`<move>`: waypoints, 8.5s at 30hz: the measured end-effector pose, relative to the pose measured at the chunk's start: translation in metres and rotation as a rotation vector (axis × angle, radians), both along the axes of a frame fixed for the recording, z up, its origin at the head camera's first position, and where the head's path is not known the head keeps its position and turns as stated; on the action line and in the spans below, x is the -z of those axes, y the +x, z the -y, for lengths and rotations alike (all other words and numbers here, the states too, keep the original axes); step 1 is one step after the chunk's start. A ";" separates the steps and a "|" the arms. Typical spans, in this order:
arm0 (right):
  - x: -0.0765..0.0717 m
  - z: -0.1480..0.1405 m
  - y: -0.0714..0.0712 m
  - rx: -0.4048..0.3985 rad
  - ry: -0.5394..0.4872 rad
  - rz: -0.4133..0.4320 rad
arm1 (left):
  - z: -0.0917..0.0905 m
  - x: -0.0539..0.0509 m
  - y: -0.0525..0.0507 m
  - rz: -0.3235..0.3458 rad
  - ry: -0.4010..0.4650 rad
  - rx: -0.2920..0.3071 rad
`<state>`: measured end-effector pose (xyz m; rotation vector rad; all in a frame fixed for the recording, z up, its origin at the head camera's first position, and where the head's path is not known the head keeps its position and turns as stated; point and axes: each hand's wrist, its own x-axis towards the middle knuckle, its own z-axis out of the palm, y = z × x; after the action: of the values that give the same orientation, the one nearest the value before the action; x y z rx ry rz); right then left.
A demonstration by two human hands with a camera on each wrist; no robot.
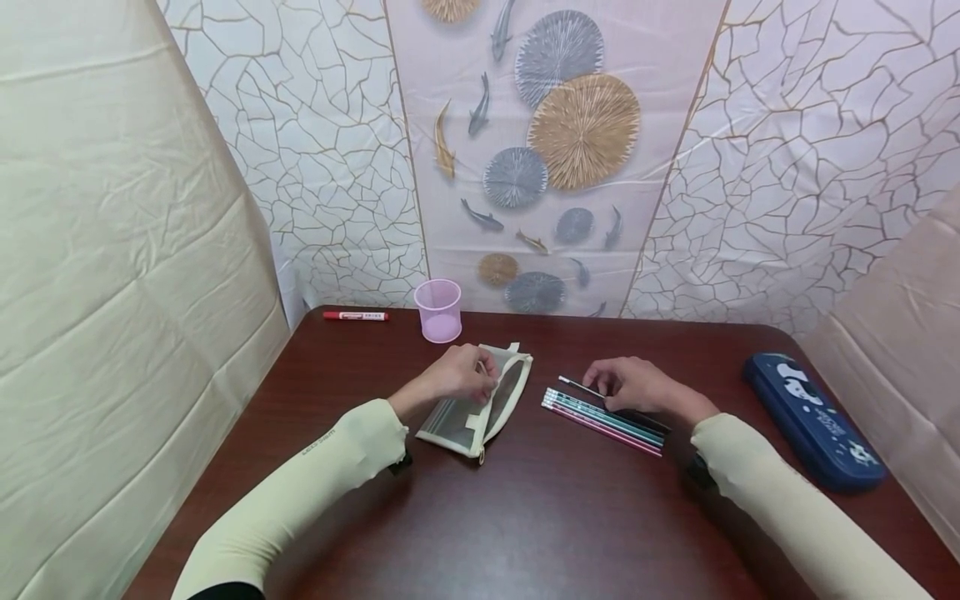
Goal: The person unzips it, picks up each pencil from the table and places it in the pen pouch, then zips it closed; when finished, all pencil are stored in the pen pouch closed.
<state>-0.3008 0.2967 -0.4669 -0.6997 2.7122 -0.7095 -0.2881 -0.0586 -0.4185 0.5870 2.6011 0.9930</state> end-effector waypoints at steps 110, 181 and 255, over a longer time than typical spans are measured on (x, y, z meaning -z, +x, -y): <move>-0.002 0.098 0.054 0.715 -1.012 0.025 | 0.001 0.002 0.001 -0.008 0.018 -0.007; -0.007 -0.002 0.014 0.065 0.074 -0.033 | -0.010 -0.003 0.001 0.026 0.019 0.025; 0.013 0.178 0.068 0.696 -1.177 0.441 | -0.017 0.003 0.001 0.001 -0.066 0.028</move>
<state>-0.2329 0.1183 -0.4803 0.2917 1.8623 -2.3215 -0.2873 -0.0415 -0.4214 0.6050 2.6065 0.8942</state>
